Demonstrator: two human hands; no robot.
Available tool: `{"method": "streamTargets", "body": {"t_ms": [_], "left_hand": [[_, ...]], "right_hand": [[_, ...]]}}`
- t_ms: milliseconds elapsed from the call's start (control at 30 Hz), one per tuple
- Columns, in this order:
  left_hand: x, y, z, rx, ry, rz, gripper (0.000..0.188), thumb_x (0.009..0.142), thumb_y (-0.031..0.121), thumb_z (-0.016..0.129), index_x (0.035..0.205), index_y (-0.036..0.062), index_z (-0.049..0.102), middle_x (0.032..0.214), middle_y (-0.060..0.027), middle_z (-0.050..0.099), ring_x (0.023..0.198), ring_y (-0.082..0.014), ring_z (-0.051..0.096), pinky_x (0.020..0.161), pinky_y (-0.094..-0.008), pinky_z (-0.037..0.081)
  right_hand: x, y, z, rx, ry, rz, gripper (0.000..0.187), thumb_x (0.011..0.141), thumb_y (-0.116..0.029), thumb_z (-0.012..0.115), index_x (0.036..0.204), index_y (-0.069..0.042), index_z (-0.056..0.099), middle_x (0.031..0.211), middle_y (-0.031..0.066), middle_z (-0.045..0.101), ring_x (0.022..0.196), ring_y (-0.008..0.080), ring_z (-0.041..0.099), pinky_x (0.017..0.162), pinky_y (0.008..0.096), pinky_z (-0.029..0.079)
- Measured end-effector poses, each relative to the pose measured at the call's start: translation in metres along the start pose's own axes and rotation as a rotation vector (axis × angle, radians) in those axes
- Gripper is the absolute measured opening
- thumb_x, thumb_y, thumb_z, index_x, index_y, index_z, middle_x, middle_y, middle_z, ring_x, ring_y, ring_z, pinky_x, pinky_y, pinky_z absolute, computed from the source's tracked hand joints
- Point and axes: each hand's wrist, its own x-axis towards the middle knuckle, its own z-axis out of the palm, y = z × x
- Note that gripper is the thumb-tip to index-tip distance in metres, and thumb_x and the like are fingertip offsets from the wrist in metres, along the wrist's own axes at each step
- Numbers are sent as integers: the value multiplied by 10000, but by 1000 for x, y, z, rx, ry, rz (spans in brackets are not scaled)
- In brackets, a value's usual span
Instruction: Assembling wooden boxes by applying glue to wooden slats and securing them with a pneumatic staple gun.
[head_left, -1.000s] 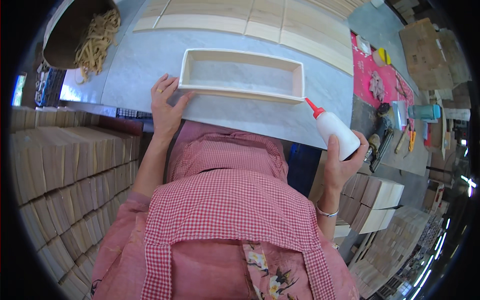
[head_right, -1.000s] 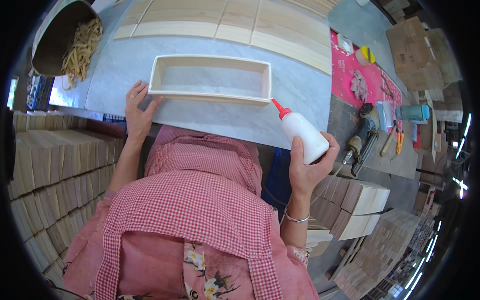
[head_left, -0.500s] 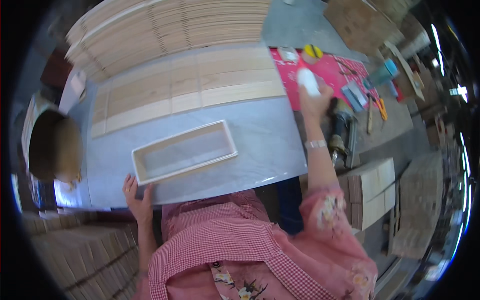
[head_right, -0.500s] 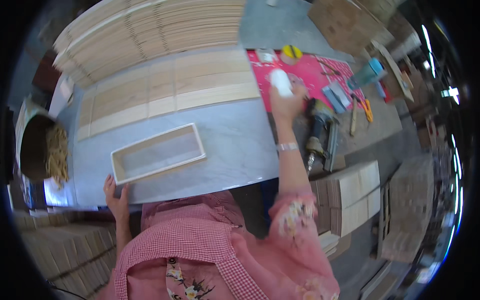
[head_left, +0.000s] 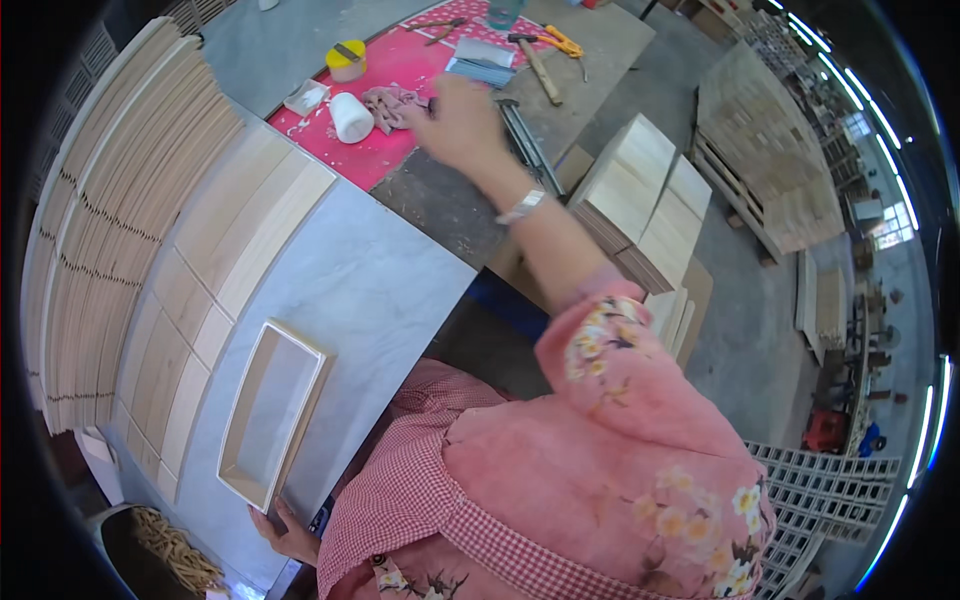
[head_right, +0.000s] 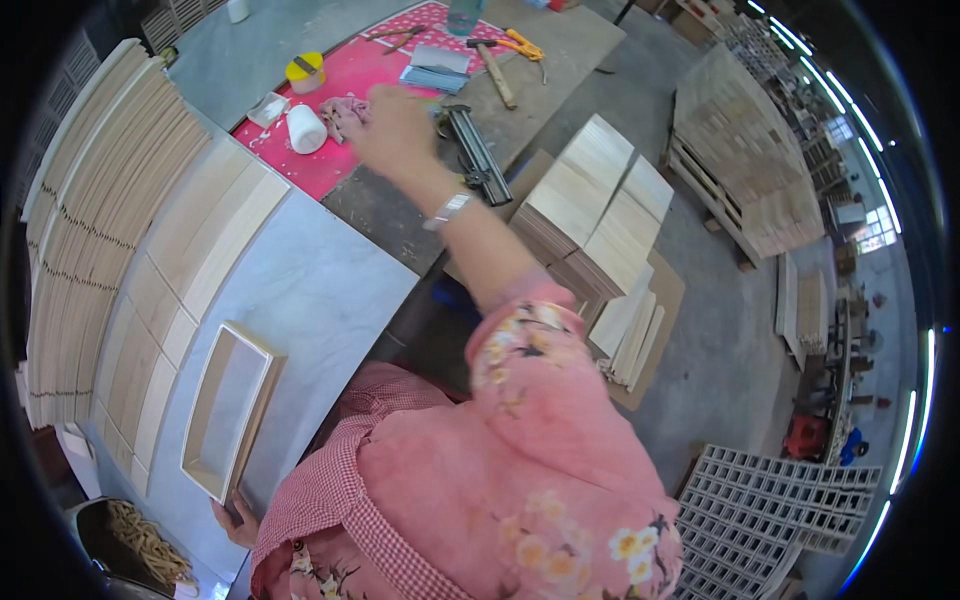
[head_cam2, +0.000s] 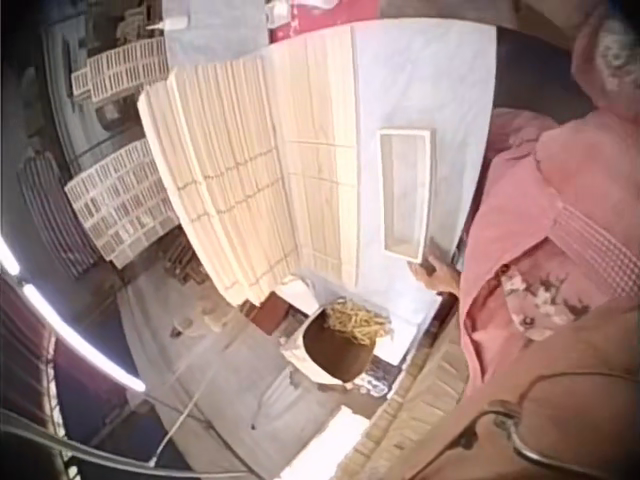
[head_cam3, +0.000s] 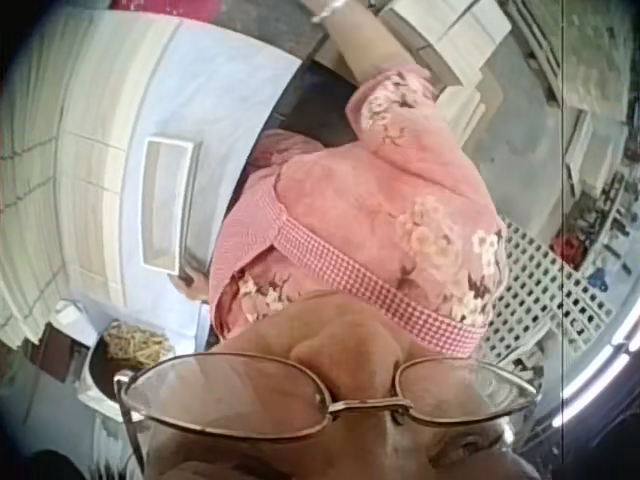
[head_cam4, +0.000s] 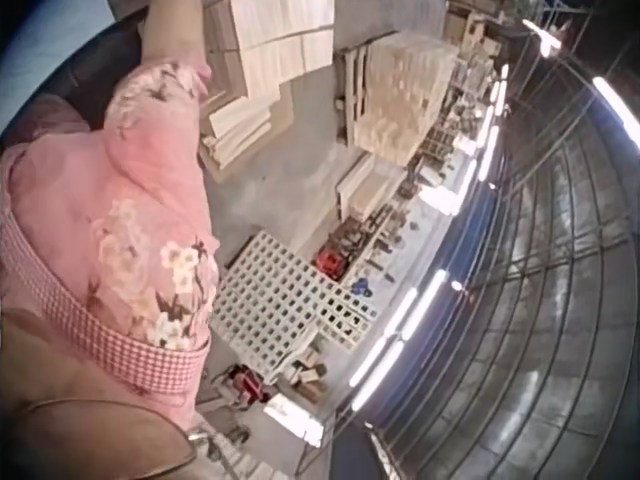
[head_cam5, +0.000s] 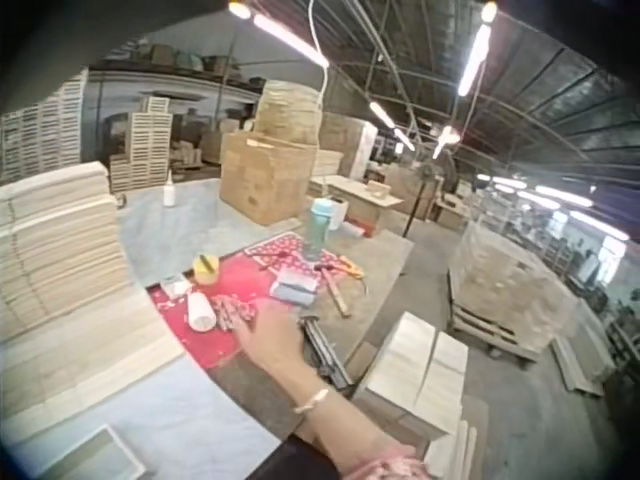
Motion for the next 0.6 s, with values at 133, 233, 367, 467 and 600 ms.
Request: {"method": "streamTargets", "body": {"t_ms": [133, 233, 367, 467, 600], "left_hand": [[2, -3, 2, 36, 8, 42, 515, 959, 213, 701, 1409, 6, 559, 1446, -158, 564, 1305, -304, 545, 1105, -362, 412], [-2, -10, 3, 110, 51, 120, 506, 965, 233, 699, 1402, 13, 567, 1453, -159, 554, 1321, -308, 530, 1113, -367, 406], [-4, -8, 9, 60, 66, 152, 487, 974, 230, 685, 1398, 19, 571, 1461, -164, 540, 1337, -312, 513, 1124, -375, 396], [-3, -3, 9, 50, 69, 164, 476, 980, 225, 677, 1397, 21, 572, 1465, -167, 533, 1344, -313, 506, 1130, -380, 390], [-6, 1, 8, 43, 58, 142, 463, 986, 214, 668, 1396, 21, 573, 1468, -173, 523, 1349, -313, 499, 1136, -387, 383]], "right_hand": [[-38, 108, -107, -366, 99, 238, 545, 879, -483, 679, 1067, 28, 659, 986, 213, 707, 866, 378, 688, 762, 447, 547], [-75, 179, -162, -542, -24, 666, 637, 897, -542, 623, 1128, 51, 657, 1101, 241, 699, 990, 397, 684, 848, 465, 540], [-117, 229, -186, -574, -94, 1051, 684, 885, -568, 600, 1225, 19, 678, 1175, 223, 703, 1127, 433, 648, 933, 554, 504], [-123, 252, -190, -510, -74, 1081, 671, 872, -556, 625, 1217, 16, 687, 1179, 219, 703, 1129, 424, 651, 939, 521, 514], [-115, 268, -193, -485, -82, 1058, 657, 839, -531, 674, 1195, 21, 698, 1164, 221, 707, 1096, 411, 668, 921, 480, 534]]}}
